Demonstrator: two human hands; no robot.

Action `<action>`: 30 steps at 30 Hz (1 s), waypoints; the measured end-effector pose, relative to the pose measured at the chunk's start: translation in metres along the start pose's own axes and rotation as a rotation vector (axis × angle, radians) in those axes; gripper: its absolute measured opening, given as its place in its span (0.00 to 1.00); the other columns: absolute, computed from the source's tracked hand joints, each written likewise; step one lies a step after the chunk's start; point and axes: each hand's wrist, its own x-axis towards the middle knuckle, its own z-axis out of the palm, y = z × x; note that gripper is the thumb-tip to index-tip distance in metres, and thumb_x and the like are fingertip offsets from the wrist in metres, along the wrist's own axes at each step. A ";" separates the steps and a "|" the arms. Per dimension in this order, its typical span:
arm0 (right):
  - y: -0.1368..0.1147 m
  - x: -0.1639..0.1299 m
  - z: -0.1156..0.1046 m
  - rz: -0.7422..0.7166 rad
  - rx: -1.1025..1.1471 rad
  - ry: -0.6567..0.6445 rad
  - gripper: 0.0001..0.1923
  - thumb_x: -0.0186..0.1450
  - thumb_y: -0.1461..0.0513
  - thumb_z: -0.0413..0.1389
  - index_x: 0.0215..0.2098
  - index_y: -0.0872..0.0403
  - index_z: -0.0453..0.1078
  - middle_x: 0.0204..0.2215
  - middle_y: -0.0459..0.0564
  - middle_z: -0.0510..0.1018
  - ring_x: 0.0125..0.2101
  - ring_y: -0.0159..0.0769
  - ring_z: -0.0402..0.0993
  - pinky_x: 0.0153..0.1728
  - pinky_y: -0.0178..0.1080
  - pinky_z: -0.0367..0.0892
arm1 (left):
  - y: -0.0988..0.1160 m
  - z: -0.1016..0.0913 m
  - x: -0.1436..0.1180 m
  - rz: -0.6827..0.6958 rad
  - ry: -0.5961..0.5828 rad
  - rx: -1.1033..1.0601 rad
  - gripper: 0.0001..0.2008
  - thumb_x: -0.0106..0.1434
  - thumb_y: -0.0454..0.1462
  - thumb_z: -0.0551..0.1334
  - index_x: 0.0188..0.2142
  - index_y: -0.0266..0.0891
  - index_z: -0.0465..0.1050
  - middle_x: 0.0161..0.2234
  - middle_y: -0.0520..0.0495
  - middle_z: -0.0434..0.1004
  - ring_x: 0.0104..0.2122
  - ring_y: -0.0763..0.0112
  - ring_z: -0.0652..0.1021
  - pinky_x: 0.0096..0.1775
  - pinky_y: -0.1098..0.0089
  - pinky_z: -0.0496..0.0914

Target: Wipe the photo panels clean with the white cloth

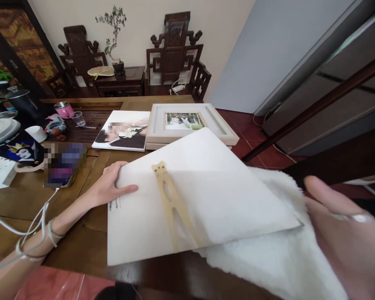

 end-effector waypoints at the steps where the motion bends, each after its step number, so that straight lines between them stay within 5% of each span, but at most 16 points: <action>1: -0.009 0.005 -0.001 0.101 0.093 -0.027 0.24 0.62 0.42 0.48 0.39 0.45 0.79 0.31 0.56 0.83 0.37 0.56 0.81 0.38 0.53 0.76 | 0.001 0.001 0.001 -0.006 0.003 0.002 0.33 0.56 0.56 0.64 0.55 0.45 0.61 0.53 0.41 0.69 0.53 0.47 0.68 0.55 0.50 0.61; 7: -0.007 0.032 -0.006 0.231 0.177 0.015 0.04 0.56 0.60 0.64 0.30 0.49 0.77 0.30 0.52 0.84 0.27 0.47 0.81 0.23 0.40 0.75 | 0.002 0.004 0.006 -0.012 0.013 0.051 0.33 0.53 0.57 0.65 0.53 0.45 0.63 0.53 0.42 0.70 0.53 0.48 0.69 0.55 0.50 0.61; 17: 0.007 0.034 0.000 -0.039 -0.125 0.018 0.07 0.50 0.61 0.67 0.29 0.50 0.77 0.29 0.52 0.84 0.24 0.44 0.80 0.18 0.38 0.73 | -0.010 -0.005 0.016 0.048 -0.006 0.107 0.33 0.53 0.57 0.65 0.51 0.43 0.63 0.50 0.42 0.71 0.50 0.51 0.72 0.52 0.54 0.63; 30: -0.019 0.051 -0.029 0.037 -0.376 -0.013 0.05 0.55 0.60 0.65 0.30 0.50 0.75 0.27 0.53 0.83 0.22 0.43 0.79 0.19 0.40 0.73 | -0.018 -0.009 0.018 0.086 -0.017 0.098 0.32 0.53 0.56 0.66 0.50 0.41 0.63 0.48 0.42 0.71 0.48 0.52 0.73 0.49 0.56 0.66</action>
